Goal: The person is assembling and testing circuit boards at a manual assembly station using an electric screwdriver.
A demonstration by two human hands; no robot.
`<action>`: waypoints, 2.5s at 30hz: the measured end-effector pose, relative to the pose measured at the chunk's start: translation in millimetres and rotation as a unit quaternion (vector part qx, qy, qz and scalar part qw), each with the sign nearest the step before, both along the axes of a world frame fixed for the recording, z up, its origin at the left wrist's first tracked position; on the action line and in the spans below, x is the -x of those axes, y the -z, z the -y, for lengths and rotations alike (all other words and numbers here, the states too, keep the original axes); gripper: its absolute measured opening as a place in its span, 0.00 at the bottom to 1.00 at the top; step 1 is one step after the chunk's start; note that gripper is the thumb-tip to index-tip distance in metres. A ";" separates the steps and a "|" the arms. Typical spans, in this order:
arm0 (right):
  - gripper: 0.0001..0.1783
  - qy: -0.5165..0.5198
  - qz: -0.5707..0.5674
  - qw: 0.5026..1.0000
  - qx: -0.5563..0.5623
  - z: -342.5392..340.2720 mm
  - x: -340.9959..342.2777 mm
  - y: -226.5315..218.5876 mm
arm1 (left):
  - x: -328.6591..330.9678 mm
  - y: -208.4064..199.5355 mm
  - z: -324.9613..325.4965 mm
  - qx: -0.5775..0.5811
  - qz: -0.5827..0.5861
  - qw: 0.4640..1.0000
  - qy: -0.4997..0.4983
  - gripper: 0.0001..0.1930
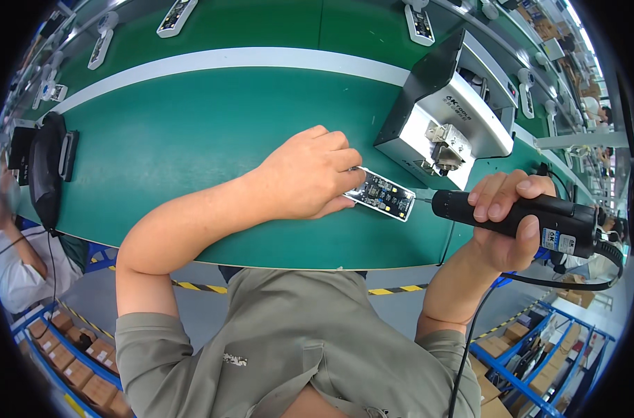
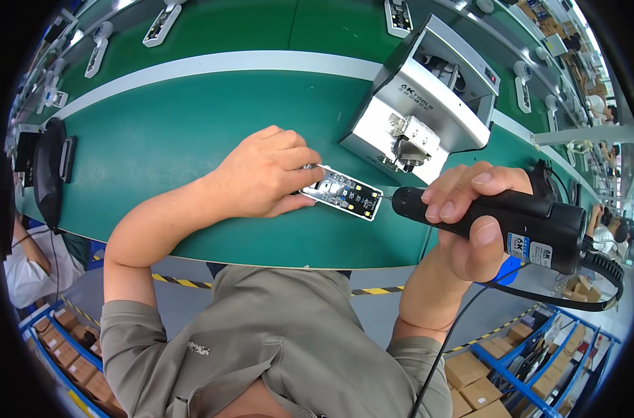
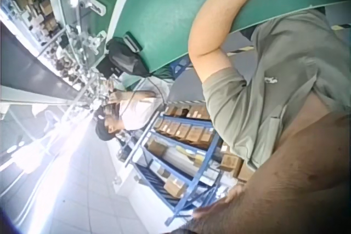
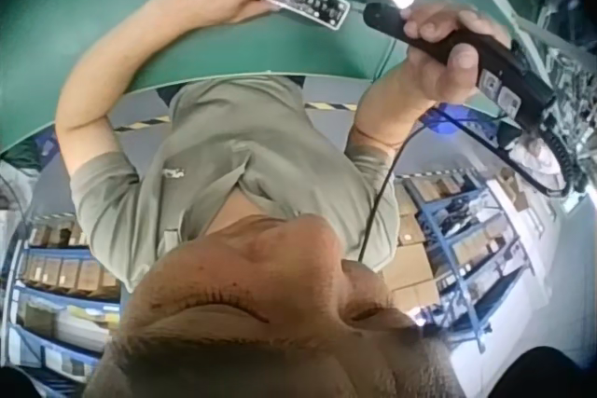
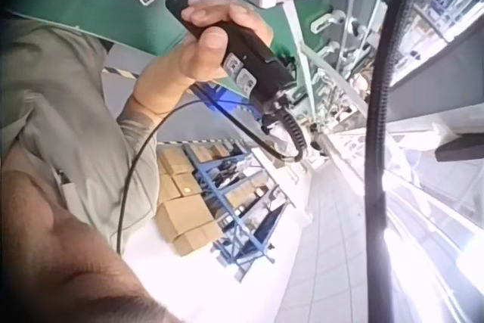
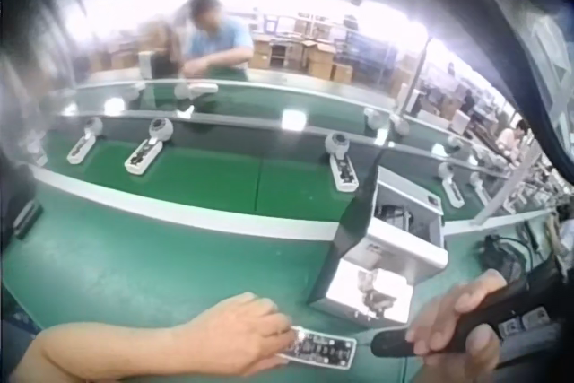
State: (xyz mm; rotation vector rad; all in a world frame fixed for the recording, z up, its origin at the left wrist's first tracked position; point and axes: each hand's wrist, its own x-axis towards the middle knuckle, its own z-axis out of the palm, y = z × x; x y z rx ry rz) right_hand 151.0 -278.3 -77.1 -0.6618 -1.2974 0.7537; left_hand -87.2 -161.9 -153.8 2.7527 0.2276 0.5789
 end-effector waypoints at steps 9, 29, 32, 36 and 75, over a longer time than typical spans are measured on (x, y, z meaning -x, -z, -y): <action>0.18 -0.020 -0.012 1.000 0.009 -7.3 -9.4 11.6 | -2.5 0.9 -1.8 0.004 0.004 1.000 0.000 0.14; 0.18 0.027 0.089 0.991 -0.098 -16.2 -1.7 -31.9 | 1.3 -5.3 0.1 -0.003 0.008 1.000 0.001 0.14; 0.20 -0.002 0.113 0.991 -0.076 -20.3 0.2 -24.4 | 0.9 -3.6 -0.7 0.004 0.003 1.000 -0.006 0.14; 0.21 -0.038 0.025 0.999 -0.020 -13.1 4.8 -25.4 | -0.6 -1.8 -1.9 -0.002 0.006 1.000 -0.001 0.14; 0.17 0.091 0.042 0.995 -0.030 -8.0 18.0 33.4 | 0.0 1.8 -1.2 -0.002 0.030 0.999 0.010 0.16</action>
